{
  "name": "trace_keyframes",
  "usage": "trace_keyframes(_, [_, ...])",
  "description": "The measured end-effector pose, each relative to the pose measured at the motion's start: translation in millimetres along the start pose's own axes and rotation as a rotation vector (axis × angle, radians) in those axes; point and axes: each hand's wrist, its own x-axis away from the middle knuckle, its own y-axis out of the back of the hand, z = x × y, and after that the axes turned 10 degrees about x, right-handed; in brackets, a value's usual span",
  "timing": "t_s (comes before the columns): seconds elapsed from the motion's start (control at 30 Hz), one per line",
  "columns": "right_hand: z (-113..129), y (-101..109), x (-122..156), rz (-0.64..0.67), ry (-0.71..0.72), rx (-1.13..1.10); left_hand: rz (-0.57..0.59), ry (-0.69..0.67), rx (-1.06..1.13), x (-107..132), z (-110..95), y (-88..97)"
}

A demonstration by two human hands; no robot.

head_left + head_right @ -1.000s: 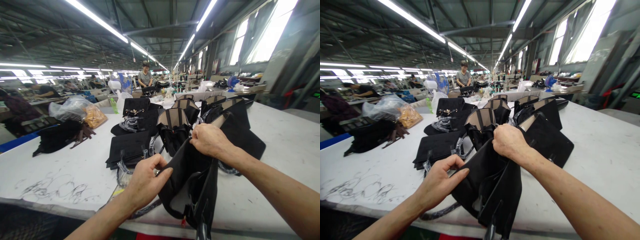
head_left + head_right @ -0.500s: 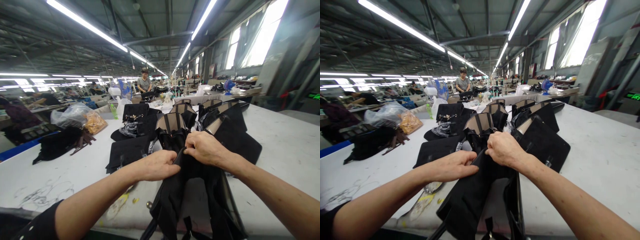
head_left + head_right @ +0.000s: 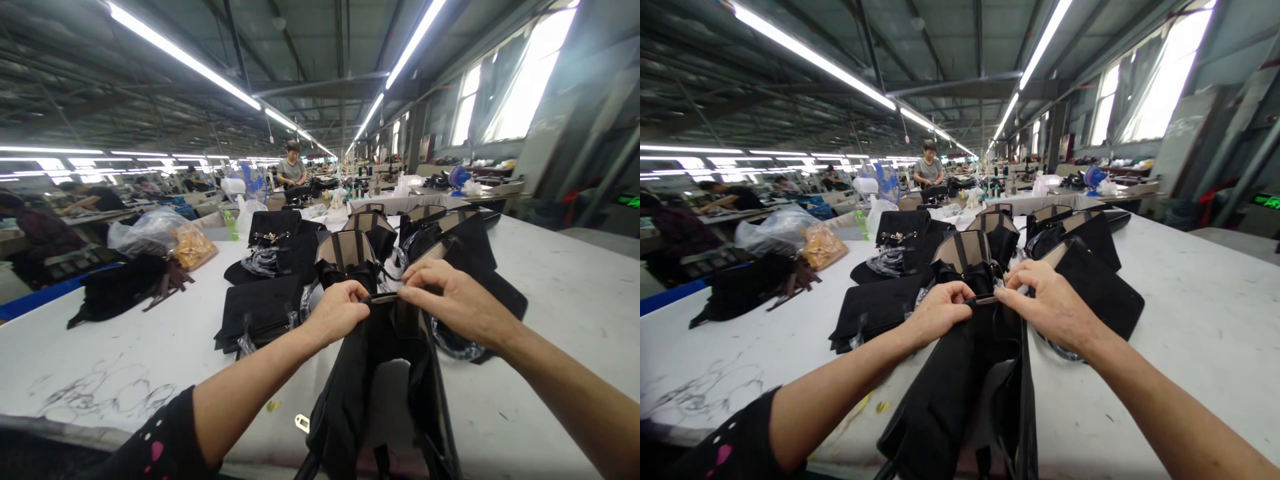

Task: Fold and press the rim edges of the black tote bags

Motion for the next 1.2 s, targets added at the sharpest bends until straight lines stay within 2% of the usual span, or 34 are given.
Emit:
trace_keyframes(0.13, [10.6, -12.0, 5.7, -0.009, 0.129, 0.179, 0.031, -0.012, -0.032, -0.3, -8.1, -2.9])
trace_keyframes(0.33, [11.8, -22.3, -3.5, 0.004, 0.167, 0.314, 0.038, -0.059, -0.081, 1.2, -7.5, -3.9])
trace_keyframes(0.63, [16.1, -20.7, -15.5, 0.063, 0.158, 0.374, 0.051, -0.1, -0.112, -1.1, -1.8, -6.1])
trace_keyframes(0.83, [11.5, -21.0, -14.7, 0.024, 0.186, 0.38, 0.042, -0.186, -0.179, 1.5, -4.7, -5.9])
trace_keyframes(0.93, [11.0, -21.5, -13.9, 0.018, 0.203, 0.404, 0.074, -0.211, -0.173, 2.9, -8.7, -4.7])
trace_keyframes(1.03, [9.8, -23.5, -14.5, 0.01, 0.202, 0.43, 0.117, -0.199, -0.155, -0.9, -11.0, -5.2])
trace_keyframes(1.2, [1.4, -24.0, -17.2, 0.02, 0.168, 0.331, 0.08, -0.244, -0.241, -12.3, -15.0, -8.2])
